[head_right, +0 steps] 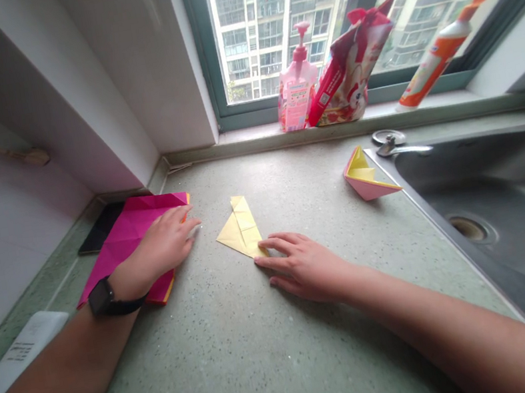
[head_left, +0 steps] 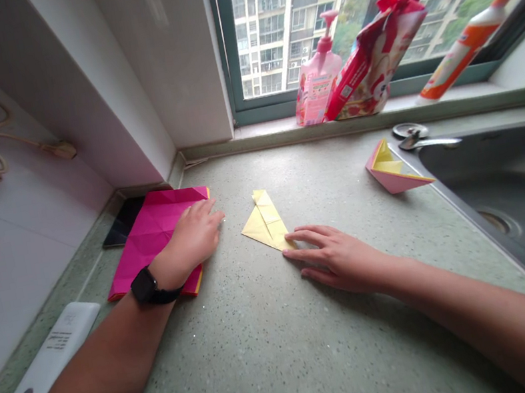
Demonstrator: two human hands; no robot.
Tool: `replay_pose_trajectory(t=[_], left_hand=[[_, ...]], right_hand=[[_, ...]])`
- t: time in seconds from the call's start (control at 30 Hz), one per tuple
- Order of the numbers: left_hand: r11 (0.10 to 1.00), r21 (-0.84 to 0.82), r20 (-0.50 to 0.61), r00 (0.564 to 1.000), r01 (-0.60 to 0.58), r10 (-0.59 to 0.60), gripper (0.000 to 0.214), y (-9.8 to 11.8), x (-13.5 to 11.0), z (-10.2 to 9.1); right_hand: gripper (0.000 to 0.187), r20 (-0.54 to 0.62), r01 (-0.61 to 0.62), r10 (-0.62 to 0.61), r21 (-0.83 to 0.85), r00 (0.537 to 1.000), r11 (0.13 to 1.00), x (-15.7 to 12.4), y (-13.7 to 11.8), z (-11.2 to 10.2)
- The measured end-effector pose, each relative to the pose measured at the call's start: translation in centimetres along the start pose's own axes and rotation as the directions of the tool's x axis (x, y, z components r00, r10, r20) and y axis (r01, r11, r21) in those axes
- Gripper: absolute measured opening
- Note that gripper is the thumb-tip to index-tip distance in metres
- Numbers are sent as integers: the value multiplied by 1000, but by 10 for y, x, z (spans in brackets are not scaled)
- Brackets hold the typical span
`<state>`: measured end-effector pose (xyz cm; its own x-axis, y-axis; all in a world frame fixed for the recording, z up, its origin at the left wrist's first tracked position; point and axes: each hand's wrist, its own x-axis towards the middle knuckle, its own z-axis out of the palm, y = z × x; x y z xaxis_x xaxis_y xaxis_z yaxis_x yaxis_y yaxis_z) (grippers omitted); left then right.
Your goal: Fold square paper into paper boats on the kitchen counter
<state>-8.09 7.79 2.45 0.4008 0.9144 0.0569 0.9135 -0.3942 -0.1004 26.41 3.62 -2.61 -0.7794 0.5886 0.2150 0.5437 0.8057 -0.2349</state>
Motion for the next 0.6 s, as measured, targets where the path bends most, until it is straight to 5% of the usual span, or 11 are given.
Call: replay_pose_trajectory(t=[0.2, 0.6], left_hand=[[986, 51, 65, 984, 160, -163, 35, -8, 1, 4], [988, 8, 128, 980, 153, -153, 28, -12, 6, 7]], right_hand=[[43, -8, 13, -14, -12, 1000, 1000, 0, 0, 0], [43, -3, 23, -23, -22, 1000, 1000, 0, 1, 0]])
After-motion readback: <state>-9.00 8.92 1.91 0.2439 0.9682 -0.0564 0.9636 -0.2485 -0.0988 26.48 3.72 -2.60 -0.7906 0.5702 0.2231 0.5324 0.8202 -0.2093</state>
